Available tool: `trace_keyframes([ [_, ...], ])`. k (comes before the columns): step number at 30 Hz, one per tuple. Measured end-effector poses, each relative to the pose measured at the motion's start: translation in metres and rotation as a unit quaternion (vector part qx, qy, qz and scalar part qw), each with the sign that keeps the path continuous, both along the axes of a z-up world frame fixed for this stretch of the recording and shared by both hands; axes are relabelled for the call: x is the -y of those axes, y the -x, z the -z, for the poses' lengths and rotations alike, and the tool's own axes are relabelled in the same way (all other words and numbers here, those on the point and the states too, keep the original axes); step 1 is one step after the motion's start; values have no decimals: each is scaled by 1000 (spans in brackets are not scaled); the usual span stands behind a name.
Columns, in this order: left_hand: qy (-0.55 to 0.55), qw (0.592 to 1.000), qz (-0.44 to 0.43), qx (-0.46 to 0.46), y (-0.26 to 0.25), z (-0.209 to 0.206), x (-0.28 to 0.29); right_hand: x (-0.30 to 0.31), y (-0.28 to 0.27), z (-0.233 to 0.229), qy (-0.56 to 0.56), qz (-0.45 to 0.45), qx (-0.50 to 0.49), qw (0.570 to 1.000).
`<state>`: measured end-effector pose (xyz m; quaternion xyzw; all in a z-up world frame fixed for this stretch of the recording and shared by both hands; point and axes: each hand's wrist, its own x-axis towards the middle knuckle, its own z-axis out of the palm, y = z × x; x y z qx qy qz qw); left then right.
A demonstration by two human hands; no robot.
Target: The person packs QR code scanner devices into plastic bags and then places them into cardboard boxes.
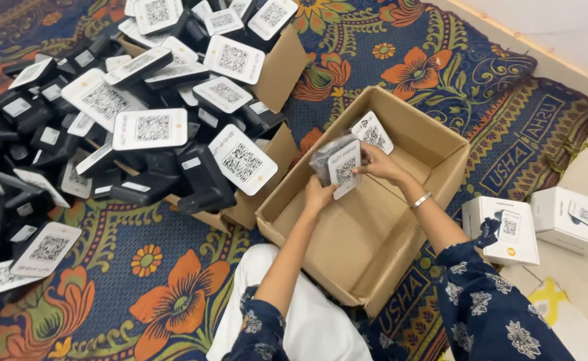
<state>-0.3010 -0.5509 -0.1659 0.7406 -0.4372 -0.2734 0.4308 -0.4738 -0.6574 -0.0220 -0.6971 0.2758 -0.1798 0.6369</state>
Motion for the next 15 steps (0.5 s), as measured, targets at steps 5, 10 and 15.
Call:
trace_keyframes([
  [5, 12, 966, -21, -259, 38, 37, 20, 43, 9, 75, 177, 73, -108, 976],
  [10, -23, 945, 2, -325, 50, 52, 30, 30, 0, 54, 280, 111, -228, 926],
  [15, -58, 898, -35, -435, 60, 77, 45, 9, -12, 40, 330, 169, -237, 898],
])
